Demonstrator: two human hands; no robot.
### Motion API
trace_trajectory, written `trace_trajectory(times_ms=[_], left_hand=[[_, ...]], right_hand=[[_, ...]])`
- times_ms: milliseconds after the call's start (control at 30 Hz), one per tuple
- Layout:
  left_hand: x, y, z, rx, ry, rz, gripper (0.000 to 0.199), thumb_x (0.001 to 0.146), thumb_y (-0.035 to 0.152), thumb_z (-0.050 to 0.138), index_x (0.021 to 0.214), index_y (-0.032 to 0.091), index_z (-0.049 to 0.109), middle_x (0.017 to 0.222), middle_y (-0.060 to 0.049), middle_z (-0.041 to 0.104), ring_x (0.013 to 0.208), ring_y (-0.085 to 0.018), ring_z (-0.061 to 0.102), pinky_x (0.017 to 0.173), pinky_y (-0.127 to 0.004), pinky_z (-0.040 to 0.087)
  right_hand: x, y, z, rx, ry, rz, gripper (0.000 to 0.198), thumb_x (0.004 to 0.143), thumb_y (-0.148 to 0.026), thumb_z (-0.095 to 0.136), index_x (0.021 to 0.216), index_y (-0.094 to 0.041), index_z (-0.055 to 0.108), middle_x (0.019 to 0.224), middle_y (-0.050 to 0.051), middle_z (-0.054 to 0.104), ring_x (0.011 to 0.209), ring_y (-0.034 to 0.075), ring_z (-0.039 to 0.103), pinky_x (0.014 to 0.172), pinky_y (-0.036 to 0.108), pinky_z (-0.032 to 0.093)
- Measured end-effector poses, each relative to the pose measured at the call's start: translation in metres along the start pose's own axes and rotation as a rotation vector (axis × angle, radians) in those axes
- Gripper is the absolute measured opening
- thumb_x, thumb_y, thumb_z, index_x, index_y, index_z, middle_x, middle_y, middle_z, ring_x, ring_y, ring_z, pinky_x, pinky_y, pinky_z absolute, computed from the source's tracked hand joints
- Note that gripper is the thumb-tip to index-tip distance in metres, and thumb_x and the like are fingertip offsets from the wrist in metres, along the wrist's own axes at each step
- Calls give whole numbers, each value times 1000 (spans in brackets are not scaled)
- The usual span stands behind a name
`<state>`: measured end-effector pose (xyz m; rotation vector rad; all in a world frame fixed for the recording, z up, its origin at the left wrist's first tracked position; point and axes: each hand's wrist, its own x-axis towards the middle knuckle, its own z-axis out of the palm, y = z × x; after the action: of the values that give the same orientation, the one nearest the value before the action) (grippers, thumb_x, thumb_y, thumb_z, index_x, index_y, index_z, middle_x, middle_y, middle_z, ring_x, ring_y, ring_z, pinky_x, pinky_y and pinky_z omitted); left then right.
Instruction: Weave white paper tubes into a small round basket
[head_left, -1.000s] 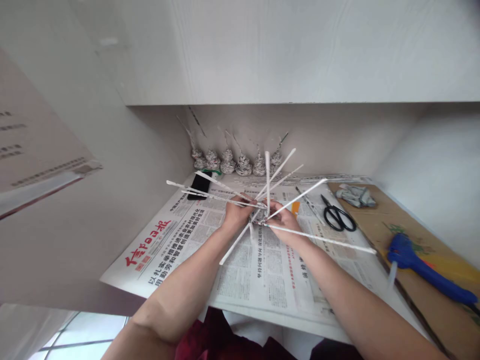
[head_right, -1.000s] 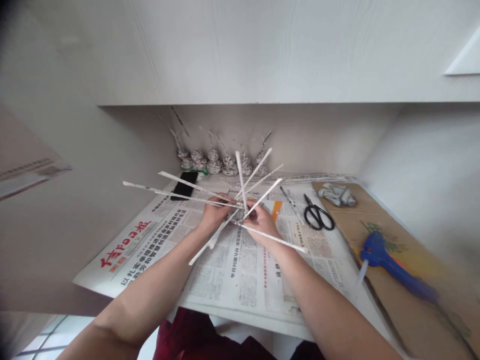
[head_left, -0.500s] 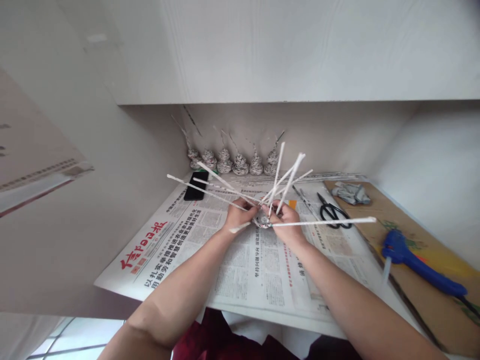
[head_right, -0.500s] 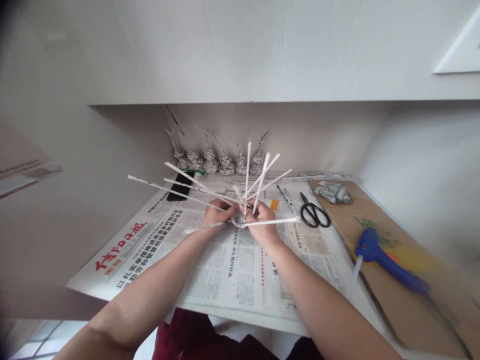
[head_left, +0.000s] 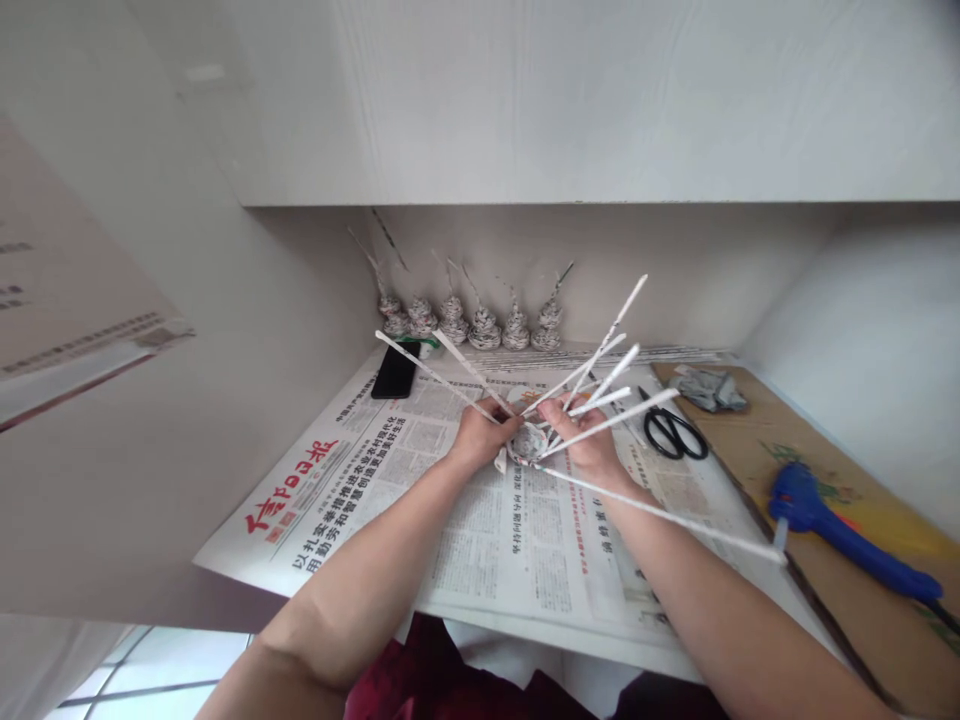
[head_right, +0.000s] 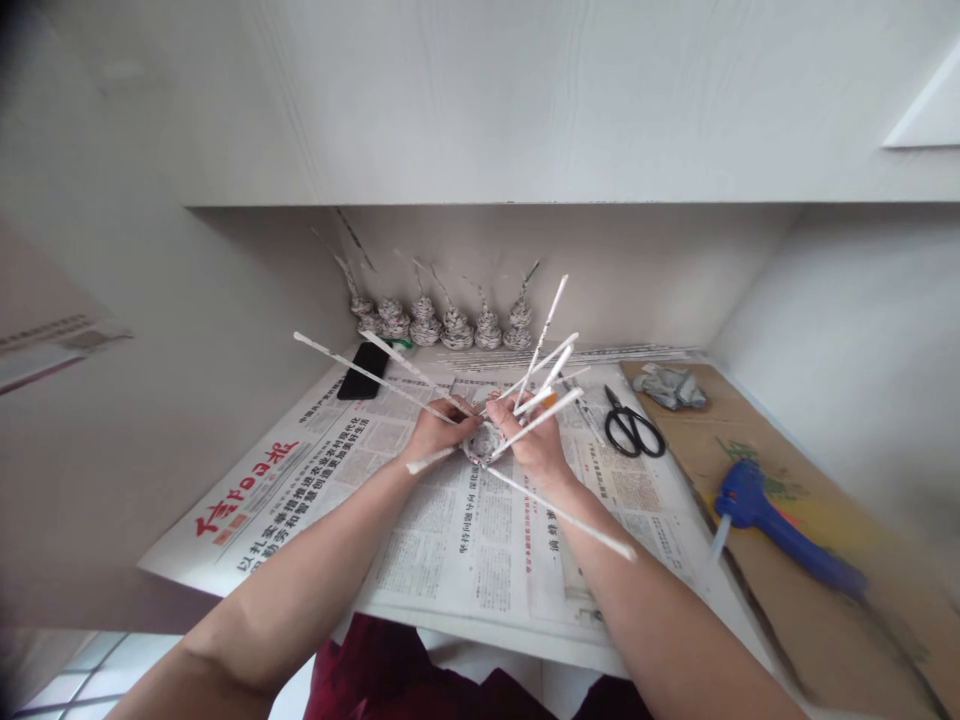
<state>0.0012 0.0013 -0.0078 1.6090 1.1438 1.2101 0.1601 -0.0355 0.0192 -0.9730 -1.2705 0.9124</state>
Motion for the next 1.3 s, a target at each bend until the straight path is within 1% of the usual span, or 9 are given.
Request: trace_trajectory(times_ms=[200,300,433,567,700,867,967,1133,1300], left_hand=[[0,4,2,-21,82,33,15,68,28,68,71,13,63,64,-2,64,57,-11,56,55,-21,42],[0,3,3,-35,73,50,15,68,27,67,71,13,62,65,-2,64,58,-11,57,57,-21,43],[-1,2,4,-35,68,54,12,69,25,66,73,14,63,67,-2,65,61,-12,58,58,-21,44],[-1,4,4,-37,63,39,14,68,25,68,74,13,64,68,-3,66,61,-12,59,60,-22,45],[-3,8,3,48,26,3,15,67,25,67,78,14,68,66,-2,65,59,-12,58,56,-21,43],[-6,13,5,153,52,-19,15,69,24,66,80,15,69,66,-1,66,59,-12,58,57,-21,43],[-8,13,7,117,70,4,12,70,22,65,79,15,68,68,-1,67,61,-11,58,59,-21,43],[-8,10,9,30,64,47,9,71,22,64,76,15,66,66,0,65,60,-11,56,59,-21,43],[-6,9,9,-20,44,46,10,70,23,64,75,15,65,64,0,64,57,-11,55,56,-21,42]], right_hand=[[-1,7,3,-160,65,-30,25,69,-41,72,76,-19,63,63,-1,62,57,13,56,55,26,44],[-1,12,2,-264,83,-28,25,69,-41,70,76,-17,66,63,1,63,58,14,57,56,26,44],[2,26,0,-242,70,33,27,69,-42,69,78,-17,66,69,3,68,62,17,61,59,27,47],[2,35,0,-330,121,96,27,70,-44,66,72,-18,62,63,1,66,58,17,61,57,28,46],[0,31,1,-375,98,74,27,75,-45,60,74,-19,64,63,2,66,57,18,62,56,28,46],[0,29,0,-473,112,45,26,77,-44,57,83,-20,66,71,3,69,66,19,65,60,29,48],[1,31,0,-416,164,69,27,76,-46,57,80,-19,62,64,3,67,58,18,63,56,28,48],[3,41,1,-218,232,105,31,74,-50,60,80,-19,60,62,3,66,53,18,62,50,27,47],[6,51,-1,-131,256,165,33,74,-52,60,68,-19,57,56,2,64,43,16,57,42,26,43]])
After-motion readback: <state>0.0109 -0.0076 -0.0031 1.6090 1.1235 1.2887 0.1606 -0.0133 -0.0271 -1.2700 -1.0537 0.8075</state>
